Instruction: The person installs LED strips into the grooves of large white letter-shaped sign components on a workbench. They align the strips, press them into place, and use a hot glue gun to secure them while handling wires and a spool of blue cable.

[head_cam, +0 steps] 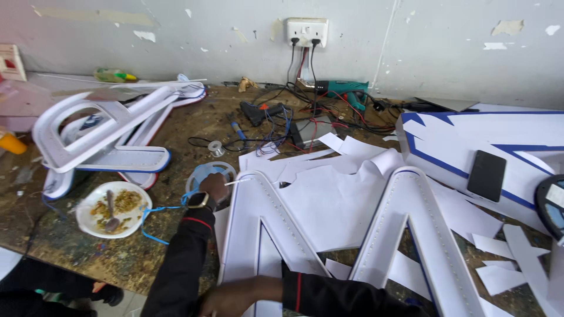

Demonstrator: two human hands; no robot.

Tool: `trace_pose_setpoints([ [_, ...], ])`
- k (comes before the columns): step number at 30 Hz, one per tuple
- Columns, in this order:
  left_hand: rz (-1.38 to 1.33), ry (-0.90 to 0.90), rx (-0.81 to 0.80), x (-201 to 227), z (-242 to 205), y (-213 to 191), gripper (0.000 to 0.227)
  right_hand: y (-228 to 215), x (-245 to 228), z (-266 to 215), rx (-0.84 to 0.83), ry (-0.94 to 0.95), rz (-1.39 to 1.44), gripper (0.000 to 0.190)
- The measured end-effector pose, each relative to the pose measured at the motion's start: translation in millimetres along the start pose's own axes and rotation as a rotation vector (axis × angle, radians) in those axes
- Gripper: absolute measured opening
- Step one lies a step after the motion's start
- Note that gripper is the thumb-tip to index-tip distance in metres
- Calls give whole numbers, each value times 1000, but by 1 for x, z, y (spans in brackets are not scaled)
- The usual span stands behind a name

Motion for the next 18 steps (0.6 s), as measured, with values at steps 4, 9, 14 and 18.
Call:
trace_pose_setpoints([
  [4,212,-208,419,12,-23,-7,17,-101,44,-54,613,232,1120,19],
  [9,229,-72,584,13,-56,-6,10,-211,52,-117,905,876,-368,33],
  [14,-385,78,379,9,-49,-5,24,-227,63,-143,903,987,-525,51],
  [18,-204,-135,386,-5,-49,9,27,-216,66,-138,702,1105,-684,48],
])
Point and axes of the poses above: each hand's wrist, its own z-axis towards the middle knuckle, its own y-axis out of the palm, x = y × z, the point moved 6 cm from there along z, towards the middle knuckle, and after that the axes turned 6 degrees about -x, right-handed, at the moved point
